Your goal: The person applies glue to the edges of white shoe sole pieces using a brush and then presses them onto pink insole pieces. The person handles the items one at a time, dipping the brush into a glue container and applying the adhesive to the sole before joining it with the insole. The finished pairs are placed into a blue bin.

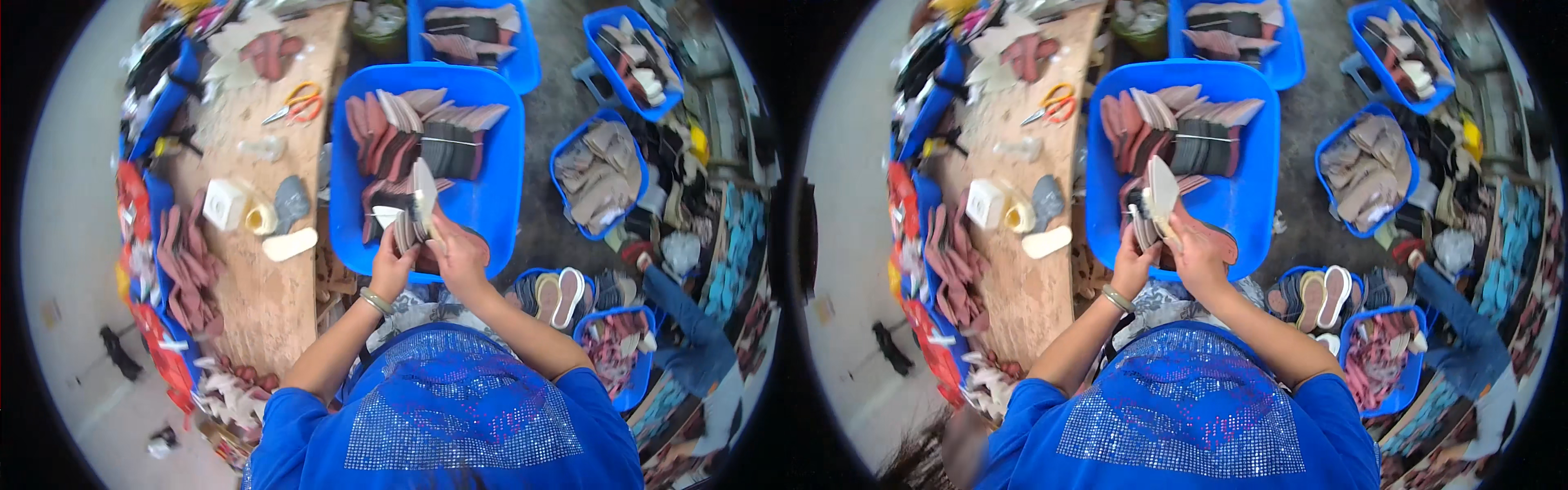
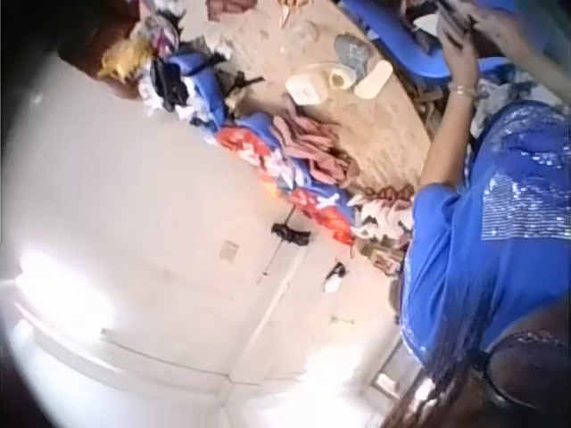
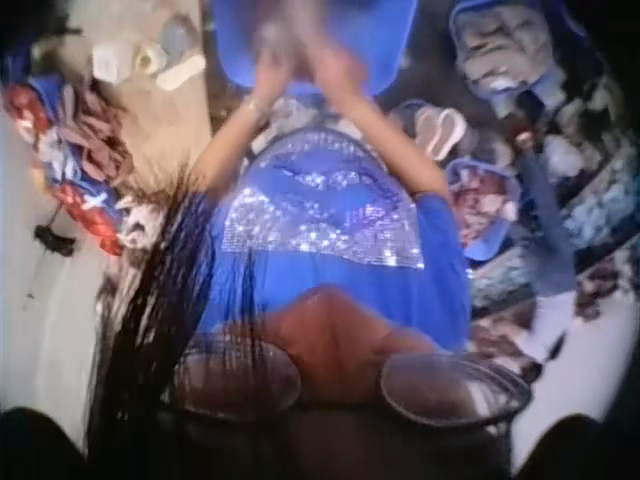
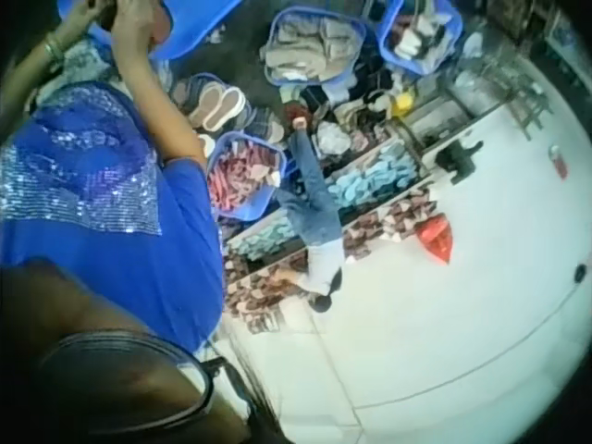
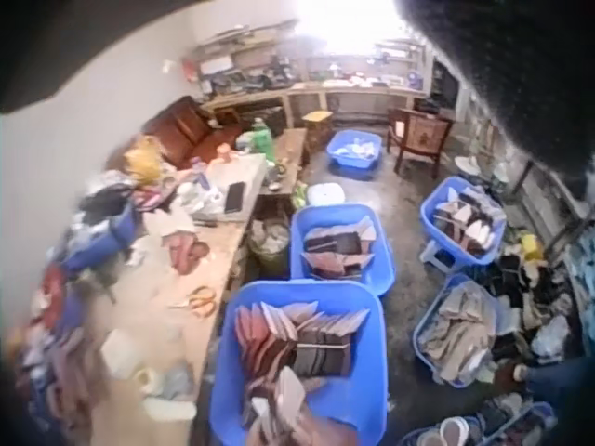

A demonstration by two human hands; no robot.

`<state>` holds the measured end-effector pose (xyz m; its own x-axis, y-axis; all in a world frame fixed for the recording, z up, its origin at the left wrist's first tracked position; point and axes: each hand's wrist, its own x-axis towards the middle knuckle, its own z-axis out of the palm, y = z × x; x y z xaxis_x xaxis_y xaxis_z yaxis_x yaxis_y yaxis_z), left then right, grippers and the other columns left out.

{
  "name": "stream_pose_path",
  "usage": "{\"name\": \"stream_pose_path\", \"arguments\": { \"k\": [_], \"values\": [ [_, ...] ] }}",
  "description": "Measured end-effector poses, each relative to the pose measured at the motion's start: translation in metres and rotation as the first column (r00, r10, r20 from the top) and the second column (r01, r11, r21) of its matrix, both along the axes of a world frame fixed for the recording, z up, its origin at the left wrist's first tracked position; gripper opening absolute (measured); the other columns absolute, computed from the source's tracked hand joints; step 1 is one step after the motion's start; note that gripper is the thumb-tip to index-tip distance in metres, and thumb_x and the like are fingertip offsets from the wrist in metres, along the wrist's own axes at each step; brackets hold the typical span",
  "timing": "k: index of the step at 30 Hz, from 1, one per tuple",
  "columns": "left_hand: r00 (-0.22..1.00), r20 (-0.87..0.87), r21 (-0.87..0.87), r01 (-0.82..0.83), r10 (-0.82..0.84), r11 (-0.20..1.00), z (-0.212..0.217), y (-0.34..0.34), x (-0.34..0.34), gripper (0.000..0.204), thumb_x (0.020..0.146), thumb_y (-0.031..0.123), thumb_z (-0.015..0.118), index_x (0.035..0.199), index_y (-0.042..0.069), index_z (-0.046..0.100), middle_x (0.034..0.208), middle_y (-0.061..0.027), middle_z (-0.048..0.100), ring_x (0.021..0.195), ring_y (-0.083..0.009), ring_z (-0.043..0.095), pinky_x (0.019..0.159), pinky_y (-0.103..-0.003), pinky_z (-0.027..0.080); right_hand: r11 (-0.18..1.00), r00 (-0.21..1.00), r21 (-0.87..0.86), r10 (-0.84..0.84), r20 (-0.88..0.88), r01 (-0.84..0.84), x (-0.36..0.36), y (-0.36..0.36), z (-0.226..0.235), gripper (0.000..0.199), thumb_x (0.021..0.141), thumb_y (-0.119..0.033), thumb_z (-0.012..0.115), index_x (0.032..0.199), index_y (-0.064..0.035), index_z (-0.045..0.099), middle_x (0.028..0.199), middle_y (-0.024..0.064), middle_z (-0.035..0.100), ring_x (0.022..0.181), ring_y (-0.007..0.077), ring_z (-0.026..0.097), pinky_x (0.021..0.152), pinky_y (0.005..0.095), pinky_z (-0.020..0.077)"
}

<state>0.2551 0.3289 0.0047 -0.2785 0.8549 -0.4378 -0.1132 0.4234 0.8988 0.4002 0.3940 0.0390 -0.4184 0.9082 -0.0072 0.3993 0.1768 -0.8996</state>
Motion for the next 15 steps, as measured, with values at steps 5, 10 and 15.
{"name": "stream_pose_path", "arguments": {
  "k": [5, 10, 15],
  "values": [
    [0.941, 0.05, 0.03, -0.336, 0.334, 0.941, 0.019, -0.091, -0.043, 0.055, 0.083, 0.0, 0.062, 0.132, 0.002, 0.038, 0.122, -0.0087, 0.053, 0.109, -0.0159, 0.053, 0.092, -0.029, 0.044, 0.913, 0.917, 0.123, 0.397, -0.034, -0.39, -0.059, -0.04, 0.018, 0.039, 0.086, -0.011, 0.057, 0.121, 0.0028, 0.051, 0.111, 0.0235, 0.061, 0.102, 0.0364, 0.06, 0.085, 0.0426, 0.0483],
    [0.68, 0.228, -0.104, -0.694, 0.697, 0.712, 0.067, -0.175, -0.065, 0.054, 0.085, -0.002, 0.059, 0.134, 0.007, 0.037, 0.12, -0.0086, 0.055, 0.101, -0.0163, 0.059, 0.082, -0.028, 0.05, 0.731, 0.731, 0.093, 0.681, -0.043, -0.676, -0.132, -0.097, 0.037, 0.04, 0.084, -0.012, 0.057, 0.122, -0.0007, 0.052, 0.105, 0.0239, 0.062, 0.096, 0.0377, 0.061, 0.08, 0.0436, 0.049],
    [0.465, 0.205, -0.08, -0.869, 0.861, 0.489, 0.059, -0.274, -0.083, 0.049, 0.087, 0.002, 0.058, 0.131, 0.012, 0.039, 0.115, -0.0042, 0.057, 0.096, -0.0145, 0.06, 0.07, -0.025, 0.053, 0.458, 0.47, 0.146, 0.88, 0.066, -0.877, -0.216, -0.186, 0.033, 0.032, 0.082, -0.01, 0.053, 0.111, 0.0017, 0.059, 0.095, 0.0235, 0.065, 0.085, 0.0371, 0.064, 0.074, 0.0459, 0.0502]
  ]
}}
